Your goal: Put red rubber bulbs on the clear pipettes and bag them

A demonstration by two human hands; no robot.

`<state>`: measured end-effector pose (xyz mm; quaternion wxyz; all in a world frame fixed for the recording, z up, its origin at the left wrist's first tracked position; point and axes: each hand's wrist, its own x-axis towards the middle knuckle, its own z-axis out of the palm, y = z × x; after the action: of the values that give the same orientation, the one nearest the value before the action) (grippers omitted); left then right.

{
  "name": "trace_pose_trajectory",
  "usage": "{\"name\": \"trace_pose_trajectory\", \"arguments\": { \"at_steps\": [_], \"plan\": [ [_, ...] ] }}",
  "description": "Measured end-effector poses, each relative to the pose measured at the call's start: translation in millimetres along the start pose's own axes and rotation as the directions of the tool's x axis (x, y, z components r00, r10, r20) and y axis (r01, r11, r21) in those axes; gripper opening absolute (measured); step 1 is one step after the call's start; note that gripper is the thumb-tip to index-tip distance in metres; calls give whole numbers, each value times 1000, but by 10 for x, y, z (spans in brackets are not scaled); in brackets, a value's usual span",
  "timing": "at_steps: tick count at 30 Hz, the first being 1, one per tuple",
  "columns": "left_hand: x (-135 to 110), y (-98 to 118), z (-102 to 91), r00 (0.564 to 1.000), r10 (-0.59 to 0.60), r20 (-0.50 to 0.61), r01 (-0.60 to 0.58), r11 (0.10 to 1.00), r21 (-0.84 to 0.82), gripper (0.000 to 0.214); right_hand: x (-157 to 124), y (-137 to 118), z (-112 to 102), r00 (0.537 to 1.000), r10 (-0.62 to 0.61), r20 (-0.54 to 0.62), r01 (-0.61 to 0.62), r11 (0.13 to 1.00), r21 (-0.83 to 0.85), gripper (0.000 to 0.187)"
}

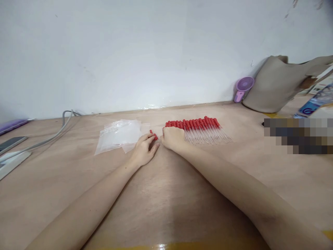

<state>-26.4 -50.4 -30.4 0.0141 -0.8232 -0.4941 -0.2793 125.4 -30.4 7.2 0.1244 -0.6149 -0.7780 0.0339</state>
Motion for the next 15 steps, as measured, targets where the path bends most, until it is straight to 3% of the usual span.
{"name": "trace_pose_trajectory", "arguments": {
  "at_steps": [3, 9, 15],
  "plan": [
    [-7, -5, -2, 1000, 9, -19, -9, 1000, -13, 27, 89, -140, -13, 996, 0, 90, 2, 1000, -23, 24],
    [-19, -16, -3, 998, -44, -40, 43, 999, -32, 26, 150, -248, 6, 988, -15, 152, 19, 1000, -24, 24],
    [-21, -13, 11, 991, -113, -77, 112, 994, -14, 26, -233, 121, -80, 991, -22, 130, 17, 999, 38, 28]
  ]
}}
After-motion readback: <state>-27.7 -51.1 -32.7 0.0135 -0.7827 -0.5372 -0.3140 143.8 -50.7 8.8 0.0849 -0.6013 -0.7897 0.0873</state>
